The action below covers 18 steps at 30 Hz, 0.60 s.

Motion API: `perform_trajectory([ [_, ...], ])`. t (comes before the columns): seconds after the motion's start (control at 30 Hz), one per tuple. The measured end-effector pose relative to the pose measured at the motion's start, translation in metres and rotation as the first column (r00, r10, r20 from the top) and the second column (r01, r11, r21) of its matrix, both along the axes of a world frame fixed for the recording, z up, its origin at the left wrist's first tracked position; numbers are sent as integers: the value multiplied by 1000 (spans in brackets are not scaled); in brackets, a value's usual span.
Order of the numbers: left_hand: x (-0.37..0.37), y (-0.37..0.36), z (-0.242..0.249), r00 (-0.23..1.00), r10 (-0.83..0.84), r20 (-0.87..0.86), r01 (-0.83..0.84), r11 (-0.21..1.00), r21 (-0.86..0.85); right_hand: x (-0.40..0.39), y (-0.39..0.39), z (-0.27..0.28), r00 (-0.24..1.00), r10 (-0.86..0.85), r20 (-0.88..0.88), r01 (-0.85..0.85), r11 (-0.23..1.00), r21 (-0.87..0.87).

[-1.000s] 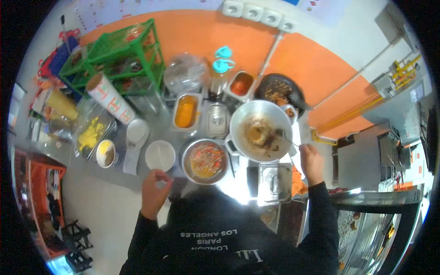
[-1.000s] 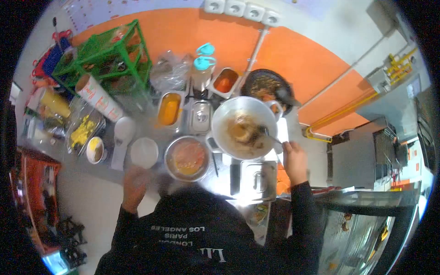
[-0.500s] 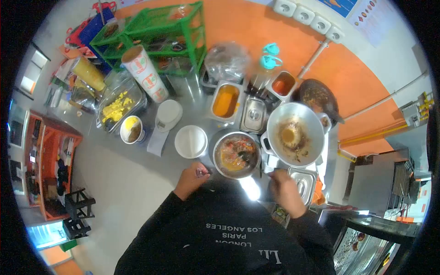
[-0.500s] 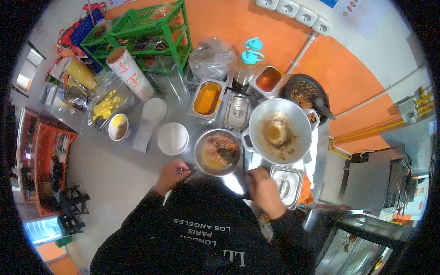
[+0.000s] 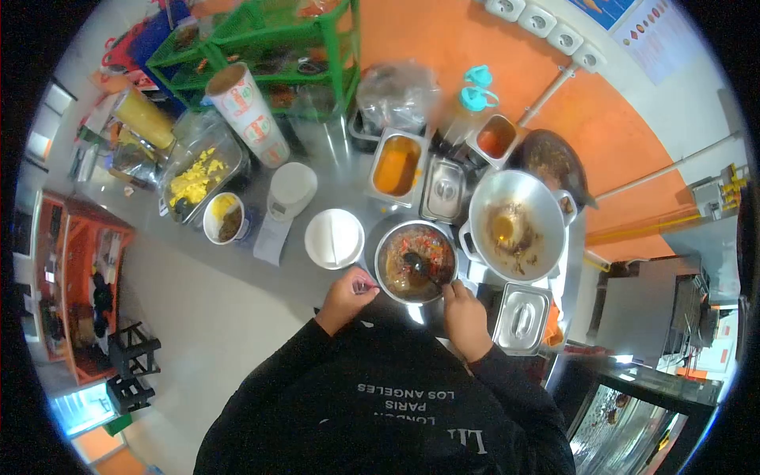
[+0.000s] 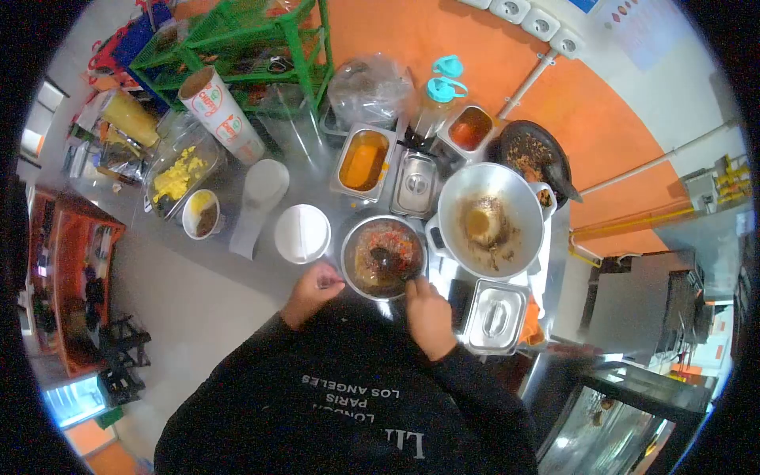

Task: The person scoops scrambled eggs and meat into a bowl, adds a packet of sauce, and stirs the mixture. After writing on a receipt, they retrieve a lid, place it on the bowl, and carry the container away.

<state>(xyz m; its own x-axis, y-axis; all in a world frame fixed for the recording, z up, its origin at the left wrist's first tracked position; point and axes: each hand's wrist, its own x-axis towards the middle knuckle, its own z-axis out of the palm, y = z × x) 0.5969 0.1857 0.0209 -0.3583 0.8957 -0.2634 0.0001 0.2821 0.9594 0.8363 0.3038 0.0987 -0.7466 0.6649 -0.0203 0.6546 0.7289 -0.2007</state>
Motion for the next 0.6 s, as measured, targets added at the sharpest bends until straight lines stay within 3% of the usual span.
perform_trajectory([
  [0.03, -1, 0, -2, 1000, -9, -11, 9, 1000, 4, -2, 0, -10, 998, 38, -44, -37, 999, 28],
  [0.13, -3, 3, 2, 1000, -16, -4, 17, 1000, 13, 0, -11, 6, 996, 75, 42, -73, 996, -41],
  [0.23, -6, 1, -14, 999, -40, 1, 40, 999, 14, -9, -6, 14, 985, 6, 170, -7, 1000, 6],
  [0.43, -9, 3, -16, 998, -55, -27, 57, 997, 45, 3, 7, 16, 985, 136, 105, -137, 990, 8],
  [0.6, -12, 5, -20, 998, -63, -8, 63, 996, 62, 10, 11, 11, 988, 25, 152, -33, 998, 50],
])
